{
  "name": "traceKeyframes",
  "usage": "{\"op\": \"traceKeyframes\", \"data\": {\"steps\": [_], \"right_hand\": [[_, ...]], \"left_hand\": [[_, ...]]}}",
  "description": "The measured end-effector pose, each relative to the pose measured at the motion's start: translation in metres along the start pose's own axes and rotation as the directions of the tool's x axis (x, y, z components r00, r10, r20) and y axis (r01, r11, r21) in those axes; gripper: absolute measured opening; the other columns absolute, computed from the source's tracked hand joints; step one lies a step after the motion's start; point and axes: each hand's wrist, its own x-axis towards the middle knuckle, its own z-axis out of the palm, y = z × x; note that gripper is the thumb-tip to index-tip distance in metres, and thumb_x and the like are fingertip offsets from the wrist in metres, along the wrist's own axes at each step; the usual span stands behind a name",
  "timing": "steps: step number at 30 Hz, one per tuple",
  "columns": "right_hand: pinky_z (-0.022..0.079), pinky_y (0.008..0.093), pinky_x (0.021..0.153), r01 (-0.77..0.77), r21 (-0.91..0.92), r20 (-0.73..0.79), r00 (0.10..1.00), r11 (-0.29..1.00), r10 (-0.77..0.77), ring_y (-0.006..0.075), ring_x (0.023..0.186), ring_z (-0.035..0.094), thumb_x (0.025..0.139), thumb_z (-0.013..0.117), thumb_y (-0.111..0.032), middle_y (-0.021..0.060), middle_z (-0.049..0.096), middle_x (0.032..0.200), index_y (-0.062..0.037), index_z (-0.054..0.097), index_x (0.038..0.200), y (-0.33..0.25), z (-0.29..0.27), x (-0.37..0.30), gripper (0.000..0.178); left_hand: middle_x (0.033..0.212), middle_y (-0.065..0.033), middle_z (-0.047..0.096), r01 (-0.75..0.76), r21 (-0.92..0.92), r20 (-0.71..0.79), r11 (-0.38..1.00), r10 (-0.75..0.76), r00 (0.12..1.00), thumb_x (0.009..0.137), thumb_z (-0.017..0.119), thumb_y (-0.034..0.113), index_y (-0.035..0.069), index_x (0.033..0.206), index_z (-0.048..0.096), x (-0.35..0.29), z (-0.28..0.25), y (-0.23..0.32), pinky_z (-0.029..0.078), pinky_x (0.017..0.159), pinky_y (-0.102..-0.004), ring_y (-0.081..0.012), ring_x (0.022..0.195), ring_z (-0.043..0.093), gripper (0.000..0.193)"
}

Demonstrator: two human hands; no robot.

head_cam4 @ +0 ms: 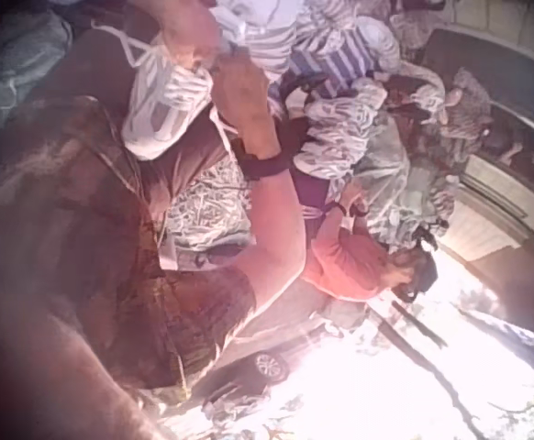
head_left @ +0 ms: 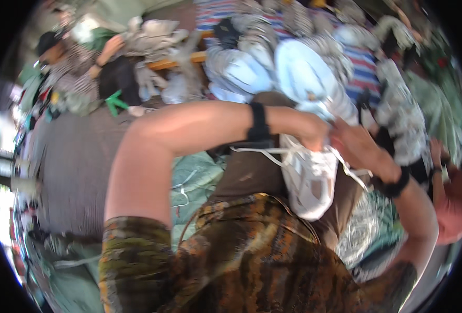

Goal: The person sits on a mat and laces a white sneaker held on their lap. They thread the laces through the eyelets, pull them tight, and tie a knot. Other people are visible in the background performing similar tasks.

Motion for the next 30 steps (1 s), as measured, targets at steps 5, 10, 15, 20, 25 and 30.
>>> {"op": "traceKeyframes", "data": {"steps": [5, 10, 15, 20, 25, 30], "right_hand": [[0.042, 0.0284, 0.053, -0.14, 0.542, -0.114, 0.965, 0.829, 0.238, 0.0169, 0.058, 0.049, 0.09, 0.056, -0.009, 0.0064, 0.048, 0.08, -0.0021, 0.052, 0.087, -0.014, 0.005, 0.006, 0.009], [0.038, 0.0249, 0.049, -0.334, 0.773, 0.023, 0.864, 0.539, 0.503, 0.0079, 0.054, 0.044, 0.094, 0.053, -0.009, 0.0025, 0.047, 0.069, -0.002, 0.051, 0.088, -0.033, 0.004, -0.005, 0.01], [0.041, 0.0285, 0.053, -0.255, 0.675, -0.086, 0.905, 0.692, 0.417, 0.0133, 0.056, 0.048, 0.093, 0.052, -0.011, 0.0062, 0.047, 0.066, -0.0012, 0.051, 0.082, -0.04, 0.009, 0.001, 0.015], [0.048, 0.0371, 0.072, -0.328, 0.596, -0.035, 0.902, 0.733, 0.431, 0.0325, 0.077, 0.059, 0.091, 0.052, -0.013, 0.0194, 0.062, 0.088, -0.0003, 0.061, 0.094, -0.045, -0.007, 0.008, 0.017], [0.046, 0.0352, 0.064, -0.168, 0.538, -0.273, 0.893, 0.826, 0.359, 0.0261, 0.069, 0.055, 0.091, 0.057, -0.01, 0.0136, 0.055, 0.076, 0.0002, 0.057, 0.092, -0.031, 0.02, -0.001, 0.011], [0.048, 0.0382, 0.07, -0.222, 0.612, -0.194, 0.888, 0.759, 0.417, 0.0328, 0.075, 0.06, 0.09, 0.057, -0.01, 0.0158, 0.06, 0.081, -0.0007, 0.059, 0.093, -0.035, 0.014, -0.002, 0.01]], "left_hand": [[0.089, -0.0188, 0.068, -0.209, -0.15, -0.155, 0.966, 0.186, 0.97, 0.074, 0.068, 0.025, 0.0, 0.093, 0.069, 0.005, 0.02, -0.03, 0.05, 0.073, -0.0434, -0.0333, 0.083, 0.064, 0.031], [0.079, -0.0123, 0.069, 0.112, -0.297, -0.061, 0.948, -0.136, 0.989, 0.072, 0.072, 0.027, 0.002, 0.086, 0.073, -0.01, -0.008, 0.004, 0.049, 0.07, -0.0399, -0.0273, 0.078, 0.064, 0.029], [0.1, -0.0111, 0.067, -0.243, -0.903, -0.129, 0.355, 0.314, 0.941, 0.089, 0.062, 0.017, 0.002, 0.101, 0.069, 0.006, 0.033, -0.063, 0.047, 0.085, -0.0356, -0.0233, 0.093, 0.061, 0.021], [0.115, -0.0054, 0.062, -0.709, -0.49, -0.339, 0.507, 0.639, 0.691, 0.101, 0.044, 0.011, -0.001, 0.11, 0.063, -0.018, 0.013, -0.081, 0.041, 0.099, -0.0332, -0.0176, 0.107, 0.057, 0.025], [0.096, -0.0105, 0.067, -0.003, -0.72, 0.122, 0.694, 0.13, 0.984, 0.081, 0.057, 0.019, -0.002, 0.1, 0.069, -0.038, -0.031, -0.029, 0.046, 0.085, -0.033, -0.0212, 0.092, 0.06, 0.03], [0.085, -0.0049, 0.065, 0.279, -0.561, 0.262, 0.779, -0.152, 0.953, 0.077, 0.057, 0.012, -0.001, 0.093, 0.068, -0.034, -0.041, -0.003, 0.046, 0.073, -0.0322, -0.0168, 0.078, 0.054, 0.024]]}}
